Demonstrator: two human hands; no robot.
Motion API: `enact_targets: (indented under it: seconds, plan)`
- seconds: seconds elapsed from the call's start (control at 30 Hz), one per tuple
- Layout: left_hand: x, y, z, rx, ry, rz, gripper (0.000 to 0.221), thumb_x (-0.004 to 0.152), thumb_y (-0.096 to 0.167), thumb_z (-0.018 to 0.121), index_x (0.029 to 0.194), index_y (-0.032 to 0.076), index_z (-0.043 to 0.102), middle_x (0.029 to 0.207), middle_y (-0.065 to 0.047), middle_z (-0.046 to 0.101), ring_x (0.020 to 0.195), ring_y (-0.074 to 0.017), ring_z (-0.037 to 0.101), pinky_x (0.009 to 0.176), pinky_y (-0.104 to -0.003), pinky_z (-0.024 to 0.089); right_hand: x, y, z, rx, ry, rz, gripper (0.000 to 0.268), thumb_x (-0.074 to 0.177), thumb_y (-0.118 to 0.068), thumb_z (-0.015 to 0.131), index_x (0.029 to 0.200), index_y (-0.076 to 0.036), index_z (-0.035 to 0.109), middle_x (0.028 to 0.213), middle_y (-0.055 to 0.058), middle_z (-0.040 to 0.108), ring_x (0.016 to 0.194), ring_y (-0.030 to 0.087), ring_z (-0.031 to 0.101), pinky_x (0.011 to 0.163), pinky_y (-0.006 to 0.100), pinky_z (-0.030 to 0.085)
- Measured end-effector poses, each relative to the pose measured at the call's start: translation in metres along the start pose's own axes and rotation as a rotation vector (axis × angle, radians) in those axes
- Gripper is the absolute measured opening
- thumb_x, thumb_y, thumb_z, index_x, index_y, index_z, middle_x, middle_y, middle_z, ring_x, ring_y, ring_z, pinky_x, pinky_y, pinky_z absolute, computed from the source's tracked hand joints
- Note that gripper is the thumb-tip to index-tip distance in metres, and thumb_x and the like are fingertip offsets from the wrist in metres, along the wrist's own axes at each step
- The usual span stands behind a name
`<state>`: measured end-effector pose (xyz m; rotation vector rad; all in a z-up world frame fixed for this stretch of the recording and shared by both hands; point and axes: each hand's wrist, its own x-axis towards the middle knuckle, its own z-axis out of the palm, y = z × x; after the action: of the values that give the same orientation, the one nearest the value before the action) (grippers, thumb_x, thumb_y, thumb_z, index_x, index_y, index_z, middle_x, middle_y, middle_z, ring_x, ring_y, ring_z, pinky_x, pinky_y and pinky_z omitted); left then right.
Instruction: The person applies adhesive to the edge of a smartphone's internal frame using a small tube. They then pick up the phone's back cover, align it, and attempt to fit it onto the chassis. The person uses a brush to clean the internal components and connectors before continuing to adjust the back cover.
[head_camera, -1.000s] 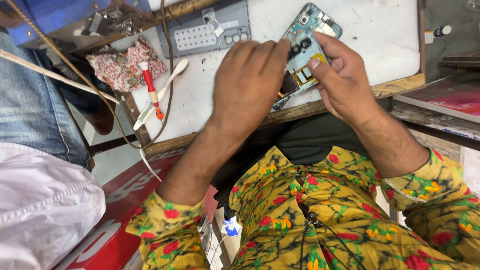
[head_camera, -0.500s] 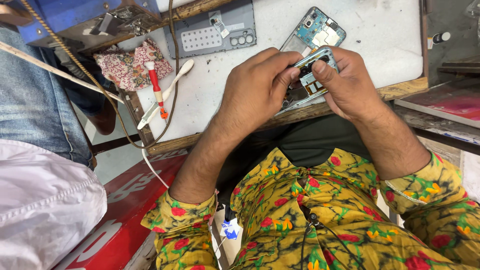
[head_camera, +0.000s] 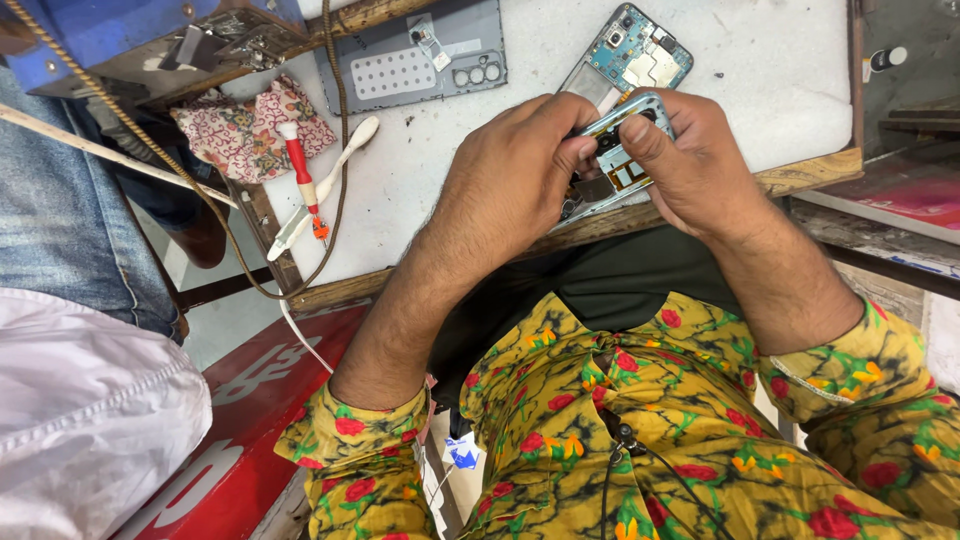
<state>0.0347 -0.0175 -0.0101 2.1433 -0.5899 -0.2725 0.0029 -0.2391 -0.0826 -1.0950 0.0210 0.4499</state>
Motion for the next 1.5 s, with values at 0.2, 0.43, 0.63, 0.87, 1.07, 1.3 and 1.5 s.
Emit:
enact_targets:
  seconds: [0.2, 0.43, 0.63, 0.87, 1.07, 1.3, 1.5]
  plan:
    - [0.007, -0.009, 0.003, -0.279, -0.071, 0.003, 0.01, 0.107, 0.013, 0.06, 0.115, 0.007, 0.062, 0.097, -0.007, 0.072, 0.088, -0.0222, 0.077, 0.077, -0.035, 0.06, 0.001, -0.007, -0.004, 0.058, -0.013, 0.006, 0.044, 0.105, -0.035, 0.071, 0.121, 0.005, 0.064, 0.108, 0.014, 0.071, 0.095, 0.019, 0.071, 0.09, 0.035, 0.061]
    - [0.008, -0.009, -0.005, -0.267, -0.088, 0.011, 0.012, 0.105, 0.013, 0.064, 0.115, 0.006, 0.063, 0.095, -0.008, 0.073, 0.087, -0.0232, 0.076, 0.076, -0.036, 0.058, 0.001, -0.005, 0.002, 0.007, 0.005, -0.046, 0.042, 0.107, -0.036, 0.072, 0.116, 0.005, 0.064, 0.106, 0.011, 0.07, 0.095, 0.016, 0.068, 0.088, 0.032, 0.058]
    - [-0.016, 0.02, -0.026, -0.192, 0.168, -0.059, 0.018, 0.102, 0.008, 0.067, 0.12, 0.005, 0.066, 0.101, -0.01, 0.071, 0.084, -0.0206, 0.073, 0.073, -0.033, 0.058, -0.002, -0.041, 0.047, -0.733, 0.191, -0.584, 0.037, 0.11, -0.031, 0.069, 0.124, 0.001, 0.058, 0.122, 0.014, 0.065, 0.116, 0.021, 0.061, 0.105, 0.034, 0.051]
    - [-0.029, 0.033, -0.019, -0.184, 0.465, -0.067, 0.021, 0.105, 0.002, 0.07, 0.126, 0.003, 0.067, 0.116, -0.01, 0.069, 0.088, -0.0158, 0.075, 0.078, -0.026, 0.062, 0.006, -0.051, 0.092, -1.014, 0.283, -0.574, 0.034, 0.101, -0.009, 0.077, 0.129, 0.006, 0.066, 0.127, 0.021, 0.071, 0.11, 0.025, 0.072, 0.097, 0.035, 0.059]
    - [-0.042, 0.019, -0.004, -0.125, 0.573, -0.097, 0.024, 0.106, 0.001, 0.068, 0.13, 0.004, 0.066, 0.122, -0.012, 0.068, 0.102, -0.0205, 0.075, 0.086, -0.029, 0.063, 0.021, -0.029, 0.101, -0.455, 0.198, -0.323, 0.03, 0.107, -0.002, 0.068, 0.134, 0.009, 0.063, 0.126, 0.016, 0.073, 0.115, 0.016, 0.073, 0.104, 0.028, 0.062]
    - [-0.052, 0.007, 0.006, 0.077, 0.681, -0.041, 0.03, 0.106, -0.003, 0.066, 0.134, 0.004, 0.063, 0.129, -0.014, 0.064, 0.113, -0.0267, 0.07, 0.092, -0.032, 0.06, 0.037, -0.026, 0.115, -0.352, 0.133, -0.253, 0.022, 0.103, 0.004, 0.059, 0.124, 0.007, 0.056, 0.118, 0.014, 0.074, 0.11, 0.013, 0.073, 0.097, 0.026, 0.063]
    - [-0.056, -0.005, 0.012, 0.191, 0.679, -0.043, 0.031, 0.105, -0.005, 0.066, 0.135, 0.002, 0.063, 0.13, -0.015, 0.063, 0.115, -0.0297, 0.069, 0.097, -0.036, 0.059, 0.052, -0.013, 0.109, -0.135, 0.078, -0.169, 0.02, 0.099, 0.008, 0.06, 0.118, 0.006, 0.057, 0.11, 0.011, 0.074, 0.1, 0.01, 0.071, 0.086, 0.023, 0.06]
